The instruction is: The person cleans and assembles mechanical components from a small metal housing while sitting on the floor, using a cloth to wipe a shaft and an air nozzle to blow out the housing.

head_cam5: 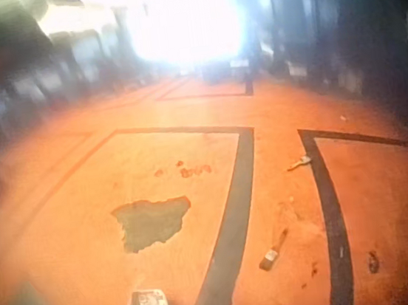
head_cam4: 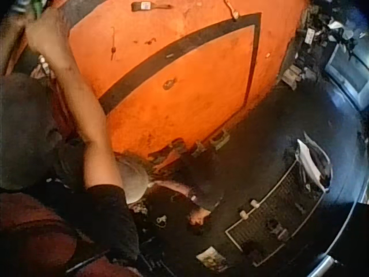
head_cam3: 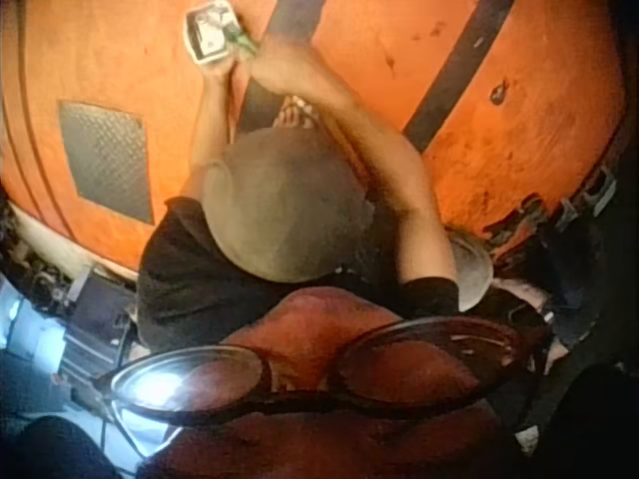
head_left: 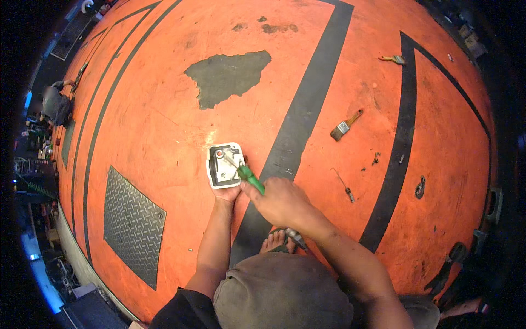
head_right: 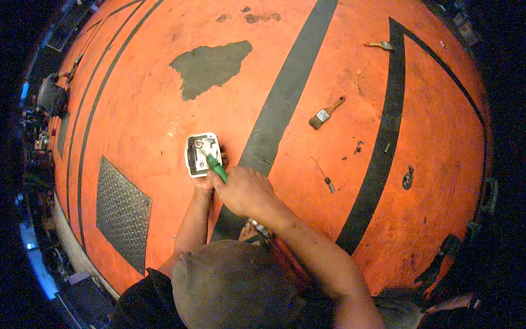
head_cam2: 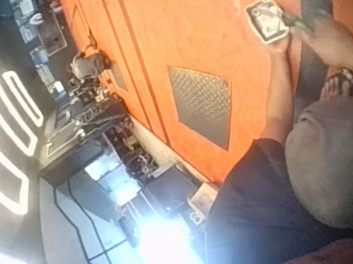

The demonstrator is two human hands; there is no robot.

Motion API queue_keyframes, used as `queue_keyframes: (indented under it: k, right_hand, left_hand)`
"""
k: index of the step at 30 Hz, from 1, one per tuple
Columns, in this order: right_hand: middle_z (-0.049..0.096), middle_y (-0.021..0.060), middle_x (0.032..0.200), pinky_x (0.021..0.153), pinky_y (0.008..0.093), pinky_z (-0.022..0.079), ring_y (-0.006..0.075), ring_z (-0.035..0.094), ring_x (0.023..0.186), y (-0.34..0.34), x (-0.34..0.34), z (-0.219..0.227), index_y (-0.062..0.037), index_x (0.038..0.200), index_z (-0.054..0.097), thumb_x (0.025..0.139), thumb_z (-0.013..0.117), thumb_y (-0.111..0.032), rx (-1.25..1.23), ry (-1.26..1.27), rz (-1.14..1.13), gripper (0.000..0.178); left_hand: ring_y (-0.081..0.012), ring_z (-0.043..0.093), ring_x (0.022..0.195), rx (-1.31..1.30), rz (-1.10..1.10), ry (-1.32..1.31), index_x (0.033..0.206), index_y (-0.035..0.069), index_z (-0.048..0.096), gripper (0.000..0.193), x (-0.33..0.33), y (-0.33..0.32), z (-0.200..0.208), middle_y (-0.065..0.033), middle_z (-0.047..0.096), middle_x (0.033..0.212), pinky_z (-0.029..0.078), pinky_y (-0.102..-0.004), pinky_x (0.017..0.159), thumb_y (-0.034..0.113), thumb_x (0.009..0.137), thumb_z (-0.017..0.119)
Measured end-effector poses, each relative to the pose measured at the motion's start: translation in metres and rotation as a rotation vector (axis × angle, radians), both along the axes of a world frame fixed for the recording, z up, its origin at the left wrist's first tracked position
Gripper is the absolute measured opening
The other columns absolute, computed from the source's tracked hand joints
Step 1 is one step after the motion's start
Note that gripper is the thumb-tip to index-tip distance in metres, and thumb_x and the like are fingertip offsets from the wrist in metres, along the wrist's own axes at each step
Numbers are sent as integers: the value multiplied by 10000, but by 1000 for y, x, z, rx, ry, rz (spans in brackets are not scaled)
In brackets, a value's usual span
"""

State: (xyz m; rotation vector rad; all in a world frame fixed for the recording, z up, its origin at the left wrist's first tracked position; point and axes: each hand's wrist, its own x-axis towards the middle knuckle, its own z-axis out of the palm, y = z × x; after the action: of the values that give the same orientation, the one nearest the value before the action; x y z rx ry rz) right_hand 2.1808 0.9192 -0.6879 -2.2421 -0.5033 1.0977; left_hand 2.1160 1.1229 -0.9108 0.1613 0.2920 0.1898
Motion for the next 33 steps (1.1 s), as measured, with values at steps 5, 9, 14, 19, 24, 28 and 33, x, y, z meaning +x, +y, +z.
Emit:
queue_keyframes:
  k: [5,9,14,19,24,28,33]
  right_hand:
    - [664,296,810,760,539,510,457,662,846,9,-11,20,59,823,676,959,437,-534,38,-74,13,654]
    - [667,298,844,778,540,508,465,657,859,4,-7,12,56,845,679,958,449,-528,9,-66,10,638]
    - [668,297,837,793,537,506,463,659,859,7,-5,14,54,843,679,956,455,-530,18,-51,-8,636]
    - [668,291,827,776,536,507,455,662,849,5,-6,12,54,820,677,952,461,-538,47,-38,9,644]
    - [663,276,781,751,535,503,446,662,820,-1,-6,17,56,766,673,955,448,-557,17,-22,60,679]
    - [663,261,757,750,521,507,423,669,798,-15,-10,23,41,757,679,953,437,-572,-61,100,226,688]
    - [673,163,655,776,477,522,337,693,800,-27,-9,27,-18,733,700,954,434,-571,-167,20,260,653]
  left_hand:
    - [-353,643,1033,116,-23,101,1343,65,522,719,-9,5,-14,-169,617,1245,575,-502,823,631,901,477]
    - [-373,648,1036,64,-98,4,1355,67,514,597,4,-17,30,-185,619,1239,577,-508,825,494,941,474]
    - [-345,608,1132,51,-158,-156,1354,79,520,578,3,-16,38,-165,610,1270,541,-494,914,490,950,477]
    - [-316,636,1077,42,-81,-42,1324,70,544,590,2,-18,34,-151,623,1248,564,-471,879,515,939,506]
    - [-384,603,1099,87,-103,-9,1342,40,516,699,-2,-1,7,-205,587,1278,548,-535,879,572,889,498]
    - [-392,603,1076,100,28,54,1366,40,488,725,0,-8,0,-230,584,1259,517,-515,911,570,873,506]
    - [-386,590,1137,-31,2,49,1336,73,537,610,0,-7,6,-189,587,1293,510,-534,942,501,903,508]
